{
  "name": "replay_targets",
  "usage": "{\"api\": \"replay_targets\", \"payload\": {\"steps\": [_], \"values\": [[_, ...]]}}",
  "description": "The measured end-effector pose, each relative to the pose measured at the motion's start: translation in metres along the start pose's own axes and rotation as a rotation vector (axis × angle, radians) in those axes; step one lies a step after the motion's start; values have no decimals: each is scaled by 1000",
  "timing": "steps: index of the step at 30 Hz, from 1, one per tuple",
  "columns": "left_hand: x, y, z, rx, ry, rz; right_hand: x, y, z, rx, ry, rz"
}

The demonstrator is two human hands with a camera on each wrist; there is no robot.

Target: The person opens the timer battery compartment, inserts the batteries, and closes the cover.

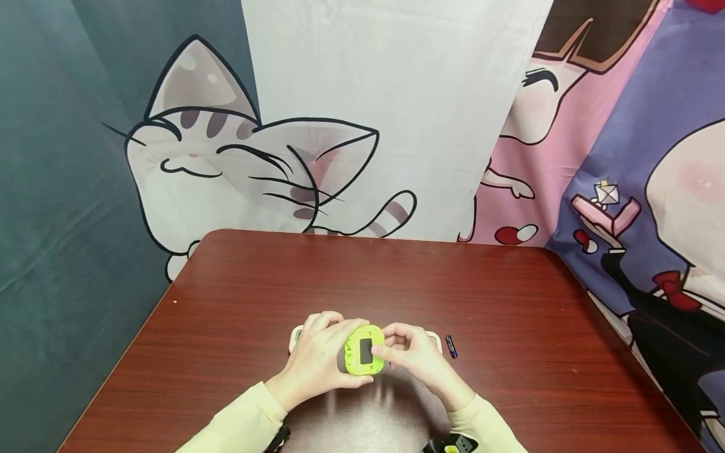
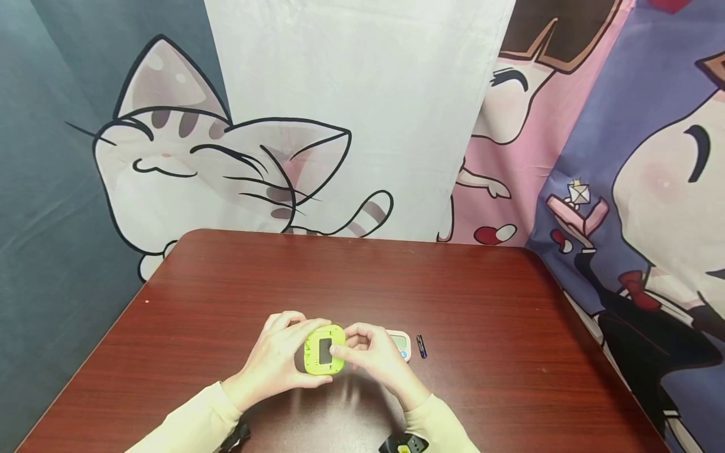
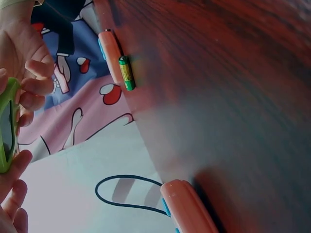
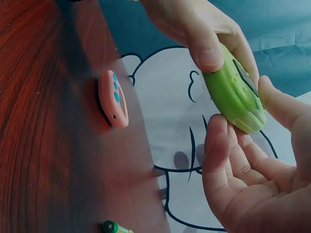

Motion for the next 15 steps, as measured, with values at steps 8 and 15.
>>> {"api": "replay_targets", "payload": {"steps": [8, 15], "values": [[-2, 0, -3, 42, -27, -20, -1, 2, 3, -46, 13, -24], [-4, 0, -3, 32, -41, -49, 0, 4, 2, -24, 16, -18]]}}
Point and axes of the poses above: each hand's wrist, its own y-axis away from the middle knuckle, its own z-axis out of the back of the hand, x = y × z, the point moved 8 cm from there along -y, towards the middle knuckle, and after that the axes turned 13 degrees about -y, right-handed, at the moved point
